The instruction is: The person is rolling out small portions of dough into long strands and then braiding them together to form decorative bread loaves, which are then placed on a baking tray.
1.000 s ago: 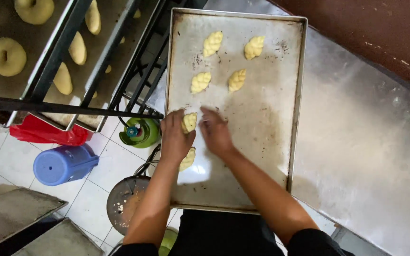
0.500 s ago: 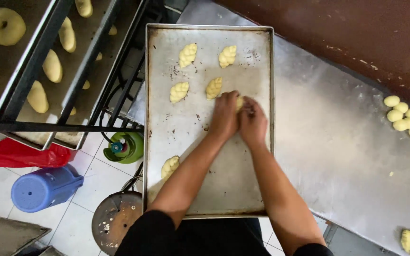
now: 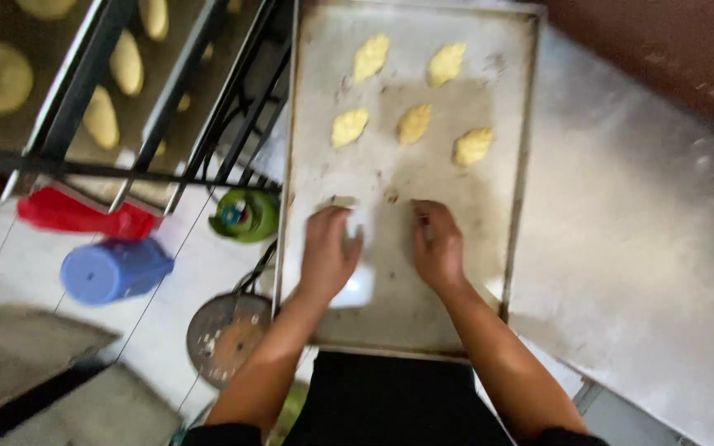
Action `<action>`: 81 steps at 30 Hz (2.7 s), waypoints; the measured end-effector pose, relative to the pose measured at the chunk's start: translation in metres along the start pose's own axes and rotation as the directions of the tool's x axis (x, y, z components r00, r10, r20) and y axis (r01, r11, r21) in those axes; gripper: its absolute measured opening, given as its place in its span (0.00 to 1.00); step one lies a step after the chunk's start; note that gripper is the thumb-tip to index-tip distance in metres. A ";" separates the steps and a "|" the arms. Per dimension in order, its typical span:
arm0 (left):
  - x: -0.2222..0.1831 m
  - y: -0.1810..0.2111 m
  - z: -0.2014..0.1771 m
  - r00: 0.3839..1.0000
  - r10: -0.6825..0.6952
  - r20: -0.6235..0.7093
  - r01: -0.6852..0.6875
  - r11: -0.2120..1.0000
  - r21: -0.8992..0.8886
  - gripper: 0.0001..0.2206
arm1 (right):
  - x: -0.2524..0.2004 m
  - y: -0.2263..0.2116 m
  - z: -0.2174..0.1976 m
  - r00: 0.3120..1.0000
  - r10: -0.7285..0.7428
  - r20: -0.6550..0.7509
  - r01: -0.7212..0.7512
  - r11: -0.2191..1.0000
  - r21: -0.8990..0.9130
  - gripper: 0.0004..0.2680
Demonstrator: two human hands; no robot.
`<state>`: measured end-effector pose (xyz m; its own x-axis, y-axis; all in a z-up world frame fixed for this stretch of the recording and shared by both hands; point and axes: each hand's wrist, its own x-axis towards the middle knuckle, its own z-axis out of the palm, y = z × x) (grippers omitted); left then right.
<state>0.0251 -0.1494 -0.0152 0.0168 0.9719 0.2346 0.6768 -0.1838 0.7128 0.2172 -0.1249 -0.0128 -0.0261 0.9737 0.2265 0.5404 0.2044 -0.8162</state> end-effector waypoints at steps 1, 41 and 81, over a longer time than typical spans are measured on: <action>-0.014 0.002 -0.020 1.000 -0.022 0.007 0.021 1.000 0.011 0.18 | -0.014 -0.005 0.010 1.000 0.012 0.019 -0.012 1.000 0.012 0.10; -0.050 0.061 -0.006 0.997 0.060 -0.050 -0.050 0.981 0.185 0.13 | 0.013 0.245 -0.303 0.830 -0.118 -0.545 -0.339 0.670 -0.661 0.14; -0.094 0.183 0.098 0.927 -0.025 0.374 0.077 0.989 -0.123 0.10 | -0.129 0.153 -0.230 0.989 0.091 0.116 0.005 0.766 -0.643 0.29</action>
<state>0.2198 -0.2598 0.0283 0.2739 0.9606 -0.0479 0.5802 -0.1253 0.8048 0.4967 -0.2422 -0.0450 -0.0743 0.9933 0.0881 0.9545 0.0964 -0.2823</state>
